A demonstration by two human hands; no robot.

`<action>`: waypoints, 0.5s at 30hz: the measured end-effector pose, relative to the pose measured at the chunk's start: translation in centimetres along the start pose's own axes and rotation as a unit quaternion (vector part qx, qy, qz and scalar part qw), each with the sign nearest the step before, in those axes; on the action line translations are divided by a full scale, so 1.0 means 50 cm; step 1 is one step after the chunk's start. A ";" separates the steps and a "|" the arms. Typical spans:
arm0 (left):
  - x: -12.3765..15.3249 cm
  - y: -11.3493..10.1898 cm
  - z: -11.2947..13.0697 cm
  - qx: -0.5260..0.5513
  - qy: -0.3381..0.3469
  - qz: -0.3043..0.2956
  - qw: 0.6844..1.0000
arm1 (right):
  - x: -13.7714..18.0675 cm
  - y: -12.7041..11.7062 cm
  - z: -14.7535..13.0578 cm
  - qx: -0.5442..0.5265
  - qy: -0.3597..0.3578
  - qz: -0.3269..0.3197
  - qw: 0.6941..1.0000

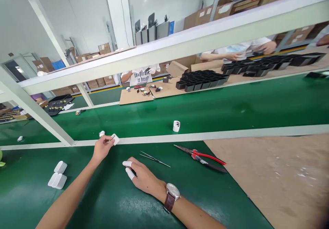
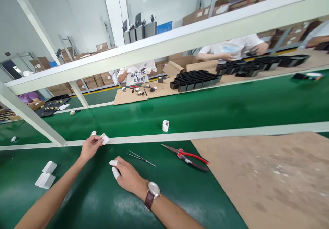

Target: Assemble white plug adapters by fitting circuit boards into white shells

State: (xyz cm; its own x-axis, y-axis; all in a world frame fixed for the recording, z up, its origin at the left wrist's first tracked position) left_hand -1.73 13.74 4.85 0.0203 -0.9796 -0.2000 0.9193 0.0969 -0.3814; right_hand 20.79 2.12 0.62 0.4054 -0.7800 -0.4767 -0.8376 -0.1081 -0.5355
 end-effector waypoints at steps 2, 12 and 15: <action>-0.066 0.020 0.003 -0.052 0.030 0.025 0.998 | 0.002 -0.001 0.002 -0.002 -0.009 -0.002 1.000; -0.121 0.033 -0.051 -0.227 0.064 0.096 0.967 | 0.003 -0.002 0.011 -0.005 -0.005 -0.014 1.000; -0.120 0.007 -0.057 -0.230 0.056 0.087 0.968 | 0.001 -0.004 0.012 -0.017 0.010 -0.027 0.999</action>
State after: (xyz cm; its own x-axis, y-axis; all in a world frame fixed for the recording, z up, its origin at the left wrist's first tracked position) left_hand -2.66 20.15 3.34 0.0923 -0.9188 -0.3838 0.6338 0.3516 -0.6890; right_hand 21.20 2.47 0.29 0.4442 -0.7842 -0.4332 -0.8264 -0.1719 -0.5362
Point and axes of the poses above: each hand's wrist, its own x-axis away from the middle knuckle, its own y-axis out of the palm, z = x × y, the point moved 1 cm from there along -x, towards the middle knuckle, and after that the axes turned 1 degree about -x, right-handed, at the moved point
